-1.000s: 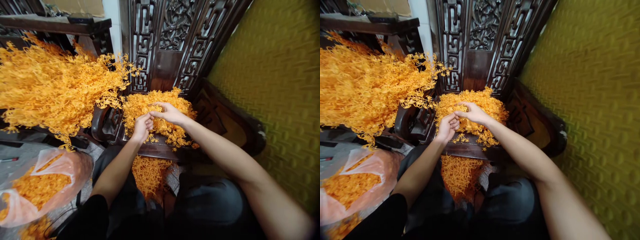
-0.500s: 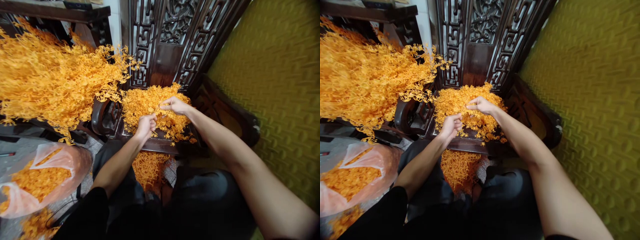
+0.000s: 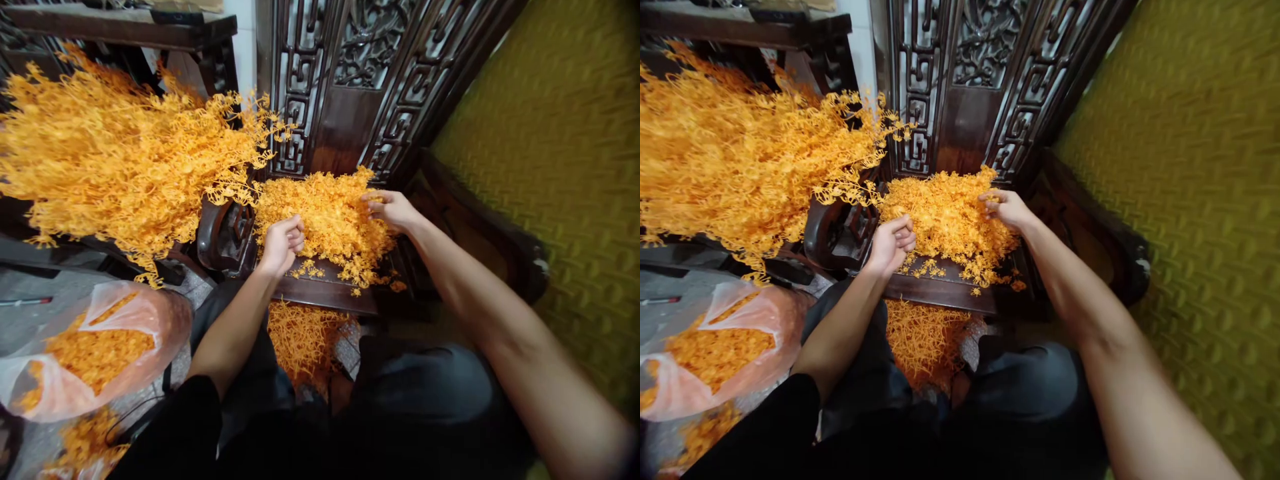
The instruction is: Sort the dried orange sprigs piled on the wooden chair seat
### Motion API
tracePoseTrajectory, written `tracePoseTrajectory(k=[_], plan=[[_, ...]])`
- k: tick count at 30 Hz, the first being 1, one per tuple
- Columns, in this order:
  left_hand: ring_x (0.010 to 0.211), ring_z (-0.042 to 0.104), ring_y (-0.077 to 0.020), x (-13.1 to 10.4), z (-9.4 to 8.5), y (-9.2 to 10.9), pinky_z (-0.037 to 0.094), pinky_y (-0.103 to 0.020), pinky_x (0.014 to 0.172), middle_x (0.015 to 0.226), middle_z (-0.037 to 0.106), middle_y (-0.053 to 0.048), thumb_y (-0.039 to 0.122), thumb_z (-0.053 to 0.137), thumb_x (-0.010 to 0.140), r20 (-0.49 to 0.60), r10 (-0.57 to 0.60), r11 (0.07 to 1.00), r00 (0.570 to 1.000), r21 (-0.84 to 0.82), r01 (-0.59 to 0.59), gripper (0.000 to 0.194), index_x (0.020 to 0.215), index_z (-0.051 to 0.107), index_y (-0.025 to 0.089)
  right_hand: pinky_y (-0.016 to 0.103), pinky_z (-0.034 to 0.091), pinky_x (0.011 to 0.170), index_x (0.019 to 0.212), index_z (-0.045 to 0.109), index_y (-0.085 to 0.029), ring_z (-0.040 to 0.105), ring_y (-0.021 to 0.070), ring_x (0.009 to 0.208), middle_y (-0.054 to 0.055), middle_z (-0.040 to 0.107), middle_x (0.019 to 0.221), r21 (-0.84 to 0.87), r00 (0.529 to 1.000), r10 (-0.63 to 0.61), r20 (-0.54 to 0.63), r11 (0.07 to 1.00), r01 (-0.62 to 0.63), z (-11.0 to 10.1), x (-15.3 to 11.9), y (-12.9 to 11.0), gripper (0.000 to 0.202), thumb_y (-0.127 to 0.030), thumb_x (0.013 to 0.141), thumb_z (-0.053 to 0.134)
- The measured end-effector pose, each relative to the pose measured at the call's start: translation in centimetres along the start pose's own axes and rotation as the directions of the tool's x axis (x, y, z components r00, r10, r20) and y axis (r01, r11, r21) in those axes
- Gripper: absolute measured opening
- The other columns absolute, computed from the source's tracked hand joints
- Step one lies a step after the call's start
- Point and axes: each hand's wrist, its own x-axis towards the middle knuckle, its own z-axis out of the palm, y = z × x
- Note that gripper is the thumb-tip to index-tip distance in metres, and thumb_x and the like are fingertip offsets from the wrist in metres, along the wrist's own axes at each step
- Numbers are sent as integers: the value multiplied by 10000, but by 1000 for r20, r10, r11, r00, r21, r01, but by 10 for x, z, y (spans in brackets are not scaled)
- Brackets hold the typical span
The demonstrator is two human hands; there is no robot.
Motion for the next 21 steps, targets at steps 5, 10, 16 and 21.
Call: tracePoseTrajectory(k=[5, 10, 16, 21], plan=[[397, 171, -33, 15, 1, -6, 165, -204, 432, 504, 206, 99, 253, 640, 930, 19, 10, 999, 1000, -32, -9, 307, 654, 563, 141, 216, 341, 464, 909, 627, -197, 382, 74, 535, -25, 553, 721, 129, 980, -23, 195, 992, -2, 25, -11, -10, 372, -399, 705, 864], [405, 158, -37, 18, 1, -11, 155, -209, 425, 516, 213, 97, 276, 628, 955, 3, -5, 997, 1000, -74, 5, 313, 680, 558, 145, 194, 189, 447, 903, 552, -229, 210, 65, 470, -91, 305, 571, 132, 960, -9, 278, 991, -29, 28, -17, -22, 467, -596, 760, 803], [461, 302, -37, 21, 9, -13, 202, -177, 439, 637, 451, 40, 256, 584, 995, 124, 24, 987, 992, -163, -3, 222, 796, 540, 166, 214, 162, 419, 824, 558, -188, 227, 54, 443, -75, 342, 541, -93, 879, 136, 457, 990, -105, 42, -32, -38, 492, -636, 793, 756], [507, 391, -44, 15, 21, -21, 191, -164, 441, 751, 589, -1, 155, 524, 1005, 64, -9, 993, 998, -117, 17, 167, 843, 502, 190, 237, 149, 426, 788, 557, -193, 207, 61, 436, -71, 315, 536, -376, 704, 325, 632, 922, -88, 70, -57, -57, 405, -571, 906, 646]])
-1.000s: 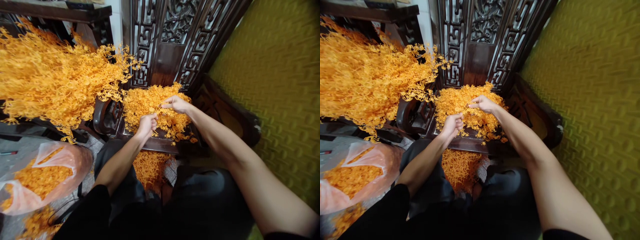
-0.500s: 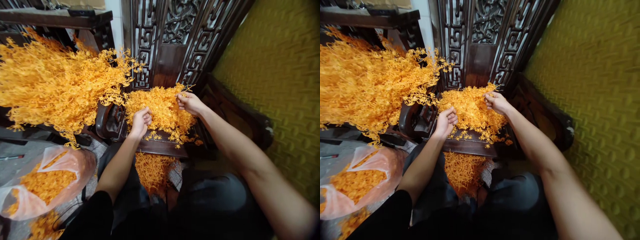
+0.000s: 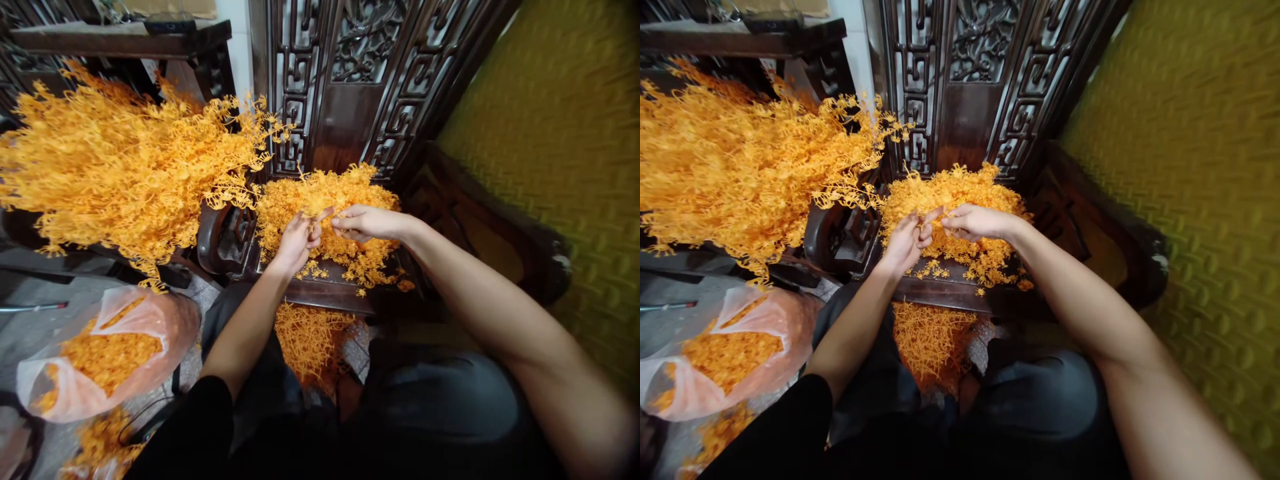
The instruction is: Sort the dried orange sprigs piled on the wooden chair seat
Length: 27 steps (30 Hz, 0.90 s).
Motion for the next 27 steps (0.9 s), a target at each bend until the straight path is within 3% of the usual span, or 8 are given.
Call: tracePoseTrajectory(k=[4, 8, 12, 15, 18, 21, 23, 27], plan=[[517, 407, -50, -3, 7, -8, 194, -167, 456, 655, 507, 27, 136, 518, 1000, -39, 14, 998, 999, 55, -11, 175, 833, 494, 182, 271, 254, 458, 798, 572, -195, 308, 92, 464, -30, 419, 572, -364, 997, -22, -76, 931, -7, 21, 4, -13, 264, -406, 955, 564], [459, 313, -41, -8, 9, -6, 164, -172, 435, 613, 409, 53, 173, 472, 1028, -51, -32, 999, 998, 6, 32, 241, 788, 458, 175, 308, 340, 552, 734, 582, -168, 436, 130, 540, 42, 534, 624, -765, 974, -125, -191, 641, -68, 29, 13, -14, 295, -320, 966, 485], [414, 176, -40, -15, 2, 12, 140, -189, 407, 576, 229, 83, 220, 459, 1035, 5, -165, 976, 986, -141, 164, 340, 703, 395, 181, 346, 395, 620, 862, 685, -128, 570, 209, 663, 121, 631, 740, -895, 935, -165, -313, 381, -232, 10, 19, 11, 158, -179, 871, 536], [420, 200, -47, -17, -4, 25, 168, -188, 411, 581, 229, 74, 184, 453, 1020, 33, -108, 973, 994, -203, 113, 317, 706, 410, 179, 413, 497, 750, 997, 721, -100, 646, 274, 805, 170, 667, 858, -812, 853, -185, -487, 456, -365, -18, 23, 41, 245, -146, 876, 512], [430, 209, -50, -14, -7, 27, 186, -187, 414, 581, 263, 68, 197, 477, 1013, 51, -98, 980, 994, -171, 105, 307, 712, 418, 178, 483, 521, 957, 1257, 680, -117, 662, 299, 976, 202, 646, 1111, -709, 755, -319, -573, 656, -261, -36, 29, 60, 395, -303, 952, 512], [442, 219, -49, -11, -6, 21, 189, -186, 421, 591, 306, 61, 194, 450, 1022, 77, -93, 988, 993, -115, 102, 295, 728, 437, 173, 534, 449, 1120, 1487, 531, -163, 578, 371, 1259, 224, 508, 1413, -687, 725, -410, -553, 717, -118, -37, 34, 58, 681, -466, 889, 646], [447, 230, -47, -11, -6, 16, 185, -184, 424, 600, 324, 56, 194, 442, 1027, 63, -69, 994, 996, -84, 74, 290, 737, 449, 171, 565, 369, 1191, 1564, 431, -184, 424, 397, 1439, 207, 396, 1556, -695, 644, -519, -562, 719, -27, -33, 33, 48, 754, -529, 914, 598], [452, 254, -43, -10, -5, 9, 186, -179, 425, 614, 347, 51, 212, 437, 1038, 46, -49, 996, 998, -74, 52, 291, 752, 462, 167, 564, 437, 1126, 1639, 255, -266, 465, 331, 1412, 140, 432, 1563, -731, 330, -739, -587, 659, 176, -14, 16, 17, 692, -584, 1029, 326]])
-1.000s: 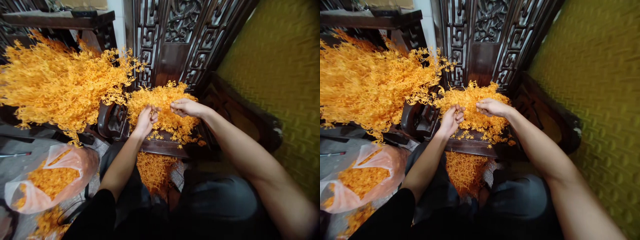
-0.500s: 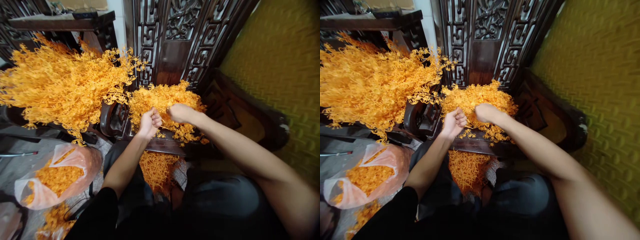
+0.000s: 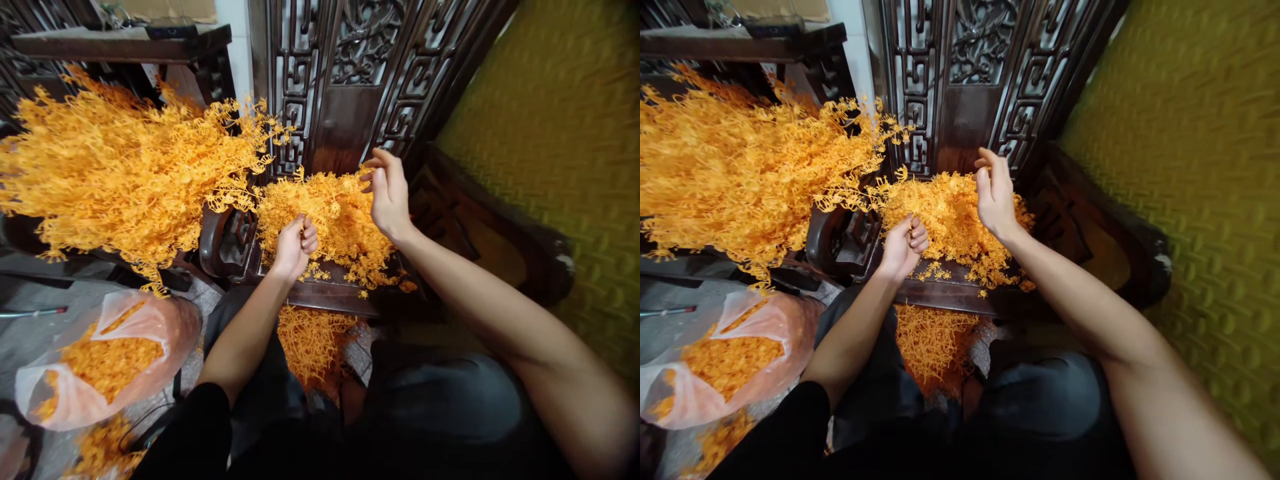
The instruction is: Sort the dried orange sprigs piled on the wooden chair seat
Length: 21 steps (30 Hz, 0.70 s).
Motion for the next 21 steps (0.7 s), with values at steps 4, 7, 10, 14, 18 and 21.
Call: tracePoseTrajectory(k=[4, 7, 10, 14, 18, 21], plan=[[438, 251, -39, 0, 1, -3, 178, -176, 420, 607, 329, 55, 202, 445, 1033, -36, -11, 998, 999, -57, 9, 290, 745, 462, 167, 490, 562, 960, 1570, 433, -257, 619, 305, 1178, 146, 557, 1451, 89, 970, -194, 144, 979, 182, -10, 1, -40, 778, -652, 916, 580], [425, 247, -38, -2, 2, -1, 181, -176, 413, 598, 309, 62, 200, 435, 1036, -40, -33, 993, 999, -111, 29, 299, 739, 457, 168, 461, 582, 879, 1243, 736, -219, 687, 251, 935, 125, 721, 1126, 187, 964, -144, 226, 977, 102, -8, 1, -48, 486, -568, 915, 649], [399, 211, -36, -5, 3, 2, 160, -178, 396, 568, 268, 77, 188, 404, 1041, -13, -132, 985, 991, -112, 130, 325, 718, 441, 167, 412, 595, 715, 1019, 789, -182, 684, 199, 680, 78, 730, 813, 427, 933, 61, 354, 878, -219, -4, -1, -34, 395, -542, 875, 717], [376, 174, -36, -6, 0, 11, 124, -179, 377, 537, 230, 90, 179, 465, 1001, -39, -269, 963, 962, -42, 267, 320, 685, 415, 176, 360, 557, 558, 939, 762, -153, 643, 167, 550, 62, 708, 735, 585, 834, 235, 500, 619, -525, -18, 0, 11, 440, -509, 702, 865], [368, 178, -38, -6, -9, 20, 138, -176, 374, 529, 223, 93, 137, 480, 954, -95, -204, 978, 974, -67, 199, 302, 674, 378, 188, 300, 450, 510, 912, 715, -173, 484, 74, 450, 12, 568, 570, 673, 888, 430, 164, 609, -420, -59, 10, 64, 185, -349, 879, 673], [371, 193, -37, -3, -10, 14, 149, -174, 372, 534, 247, 89, 168, 491, 961, -38, -276, 961, 961, -37, 274, 302, 675, 396, 184, 383, 572, 690, 1039, 665, -148, 672, 150, 637, 95, 696, 787, 652, 847, 475, 239, 567, -503, -70, 13, 74, 222, -239, 846, 605]])
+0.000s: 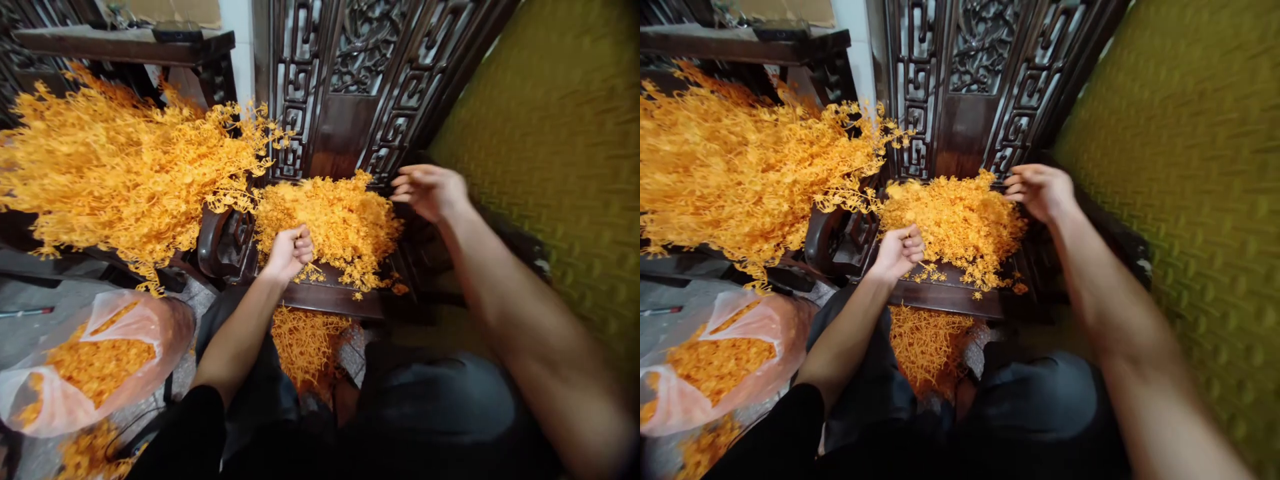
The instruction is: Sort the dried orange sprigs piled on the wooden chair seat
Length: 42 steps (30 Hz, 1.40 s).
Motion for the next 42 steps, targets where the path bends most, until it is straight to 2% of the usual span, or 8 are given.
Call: tracePoseTrajectory(k=[3, 9, 13, 19, 24, 28, 33, 42], plan=[[370, 192, -35, 6, 4, -13, 153, -168, 366, 534, 258, 87, 165, 478, 965, 36, -131, 990, 991, 50, 129, 289, 681, 430, 173, 525, 602, 862, 1276, 581, -136, 744, 251, 866, 139, 745, 986, -172, 976, 164, 146, 975, -139, 27, -4, 11, 480, -210, 802, 576], [377, 201, -33, 10, 8, -23, 169, -166, 362, 545, 275, 82, 185, 460, 988, 88, -176, 979, 980, 117, 166, 311, 678, 442, 166, 514, 344, 1233, 1375, 613, -134, 447, 324, 1450, 187, 491, 1529, -764, 960, -164, 227, 582, 280, 77, 3, 21, 548, -173, 830, 575], [378, 200, -33, 12, 4, -24, 156, -166, 362, 552, 283, 84, 176, 454, 988, 71, -195, 970, 978, 164, 182, 290, 699, 459, 162, 495, 465, 1105, 1497, 505, -206, 585, 285, 1246, 153, 575, 1420, -682, 886, -396, 242, 580, 445, 91, -10, -18, 516, -381, 1017, 430], [378, 171, -34, 12, 6, -23, 148, -168, 358, 544, 263, 88, 186, 455, 980, 25, -191, 952, 981, 249, 179, 297, 684, 453, 167, 429, 514, 935, 1260, 716, -224, 640, 248, 977, 92, 706, 1103, -515, 662, -282, 695, 446, 732, 119, -33, -54, 433, -494, 930, 644], [378, 157, -28, 6, 7, -21, 133, -156, 357, 524, 242, 86, 191, 487, 960, 5, -157, 947, 988, 284, 149, 322, 646, 419, 176, 397, 539, 836, 890, 732, -155, 652, 195, 812, 79, 698, 854, -658, 860, -461, 220, 580, 480, 102, 1, -46, 271, -374, 971, 594], [377, 154, -30, 6, 0, -20, 150, -158, 354, 522, 246, 87, 185, 502, 947, 22, -207, 949, 978, 249, 195, 309, 648, 424, 178, 333, 552, 703, 963, 607, -144, 654, 141, 711, 79, 655, 838, -514, 898, -390, -201, 823, 242, 67, 31, -51, 279, -404, 1013, 517], [379, 175, -34, 11, -5, -10, 158, -163, 355, 536, 261, 89, 170, 486, 954, 72, -159, 979, 985, 142, 148, 283, 675, 443, 172, 304, 568, 657, 896, 581, -186, 658, 146, 733, 79, 667, 901, -336, 985, -140, 101, 927, 166, 70, -3, -37, 265, -421, 890, 703], [379, 169, -41, 6, 0, -9, 166, -162, 354, 530, 247, 86, 165, 489, 948, 88, -161, 982, 983, 115, 151, 288, 668, 421, 183, 318, 477, 667, 914, 616, -189, 492, 150, 696, 11, 527, 740, -537, 931, -121, 345, 788, 301, 101, -29, -16, 423, -608, 919, 561]])
